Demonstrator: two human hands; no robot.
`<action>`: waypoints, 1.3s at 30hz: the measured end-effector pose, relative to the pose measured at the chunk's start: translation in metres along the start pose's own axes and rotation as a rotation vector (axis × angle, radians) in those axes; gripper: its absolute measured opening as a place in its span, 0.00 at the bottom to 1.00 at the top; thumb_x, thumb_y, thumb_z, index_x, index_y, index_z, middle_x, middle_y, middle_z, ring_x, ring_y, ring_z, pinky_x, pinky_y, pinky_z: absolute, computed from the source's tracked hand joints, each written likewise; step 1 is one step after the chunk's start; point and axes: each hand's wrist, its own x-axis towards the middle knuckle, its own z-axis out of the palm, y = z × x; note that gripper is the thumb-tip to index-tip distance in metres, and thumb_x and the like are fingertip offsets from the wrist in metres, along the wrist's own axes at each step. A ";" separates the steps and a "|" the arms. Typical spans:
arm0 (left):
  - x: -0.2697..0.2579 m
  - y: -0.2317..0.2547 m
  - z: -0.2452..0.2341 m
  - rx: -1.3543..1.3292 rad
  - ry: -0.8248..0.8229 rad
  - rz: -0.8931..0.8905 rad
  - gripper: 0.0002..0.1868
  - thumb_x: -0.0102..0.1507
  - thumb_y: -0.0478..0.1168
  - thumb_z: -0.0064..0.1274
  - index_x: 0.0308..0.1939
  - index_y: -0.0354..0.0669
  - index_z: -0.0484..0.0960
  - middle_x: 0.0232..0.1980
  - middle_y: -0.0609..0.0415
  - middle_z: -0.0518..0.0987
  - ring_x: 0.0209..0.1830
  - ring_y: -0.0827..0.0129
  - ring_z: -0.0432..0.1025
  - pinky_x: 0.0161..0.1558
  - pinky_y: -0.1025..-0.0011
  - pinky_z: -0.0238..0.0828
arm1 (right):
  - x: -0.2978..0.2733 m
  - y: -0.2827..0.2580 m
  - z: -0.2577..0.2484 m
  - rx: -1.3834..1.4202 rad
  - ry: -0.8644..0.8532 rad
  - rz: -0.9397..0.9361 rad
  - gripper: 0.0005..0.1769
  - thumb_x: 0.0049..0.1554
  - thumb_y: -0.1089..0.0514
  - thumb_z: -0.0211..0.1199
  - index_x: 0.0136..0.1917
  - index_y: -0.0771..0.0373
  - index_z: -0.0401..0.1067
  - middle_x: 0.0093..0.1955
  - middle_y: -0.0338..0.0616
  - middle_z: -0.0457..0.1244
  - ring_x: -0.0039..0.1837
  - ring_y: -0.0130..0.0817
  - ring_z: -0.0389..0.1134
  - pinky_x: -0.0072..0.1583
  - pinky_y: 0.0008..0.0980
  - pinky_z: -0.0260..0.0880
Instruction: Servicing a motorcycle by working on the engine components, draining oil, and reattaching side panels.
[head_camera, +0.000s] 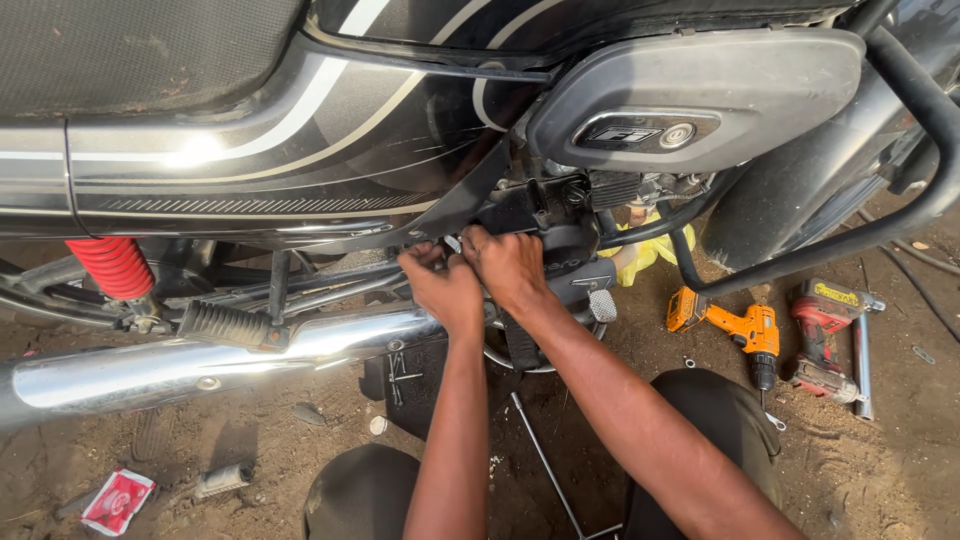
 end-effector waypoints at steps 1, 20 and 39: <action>-0.003 0.006 -0.003 0.305 0.042 0.226 0.19 0.54 0.27 0.54 0.48 0.38 0.70 0.44 0.44 0.81 0.44 0.60 0.76 0.44 0.63 0.71 | 0.001 -0.001 0.000 -0.013 -0.010 0.027 0.08 0.58 0.55 0.67 0.48 0.59 0.79 0.29 0.51 0.68 0.33 0.47 0.72 0.35 0.45 0.70; -0.007 0.030 -0.018 1.045 -0.181 0.733 0.16 0.62 0.39 0.53 0.52 0.46 0.87 0.48 0.51 0.84 0.44 0.58 0.80 0.42 0.52 0.72 | 0.018 -0.012 -0.019 0.081 -0.262 0.415 0.14 0.54 0.47 0.69 0.53 0.48 0.81 0.33 0.47 0.71 0.37 0.44 0.75 0.44 0.43 0.75; 0.008 0.022 -0.024 0.505 -0.346 0.296 0.18 0.60 0.32 0.55 0.53 0.44 0.87 0.34 0.54 0.83 0.27 0.71 0.75 0.35 0.69 0.71 | 0.018 -0.015 -0.020 0.070 -0.180 0.400 0.12 0.53 0.47 0.70 0.50 0.49 0.82 0.34 0.48 0.71 0.39 0.49 0.74 0.44 0.47 0.73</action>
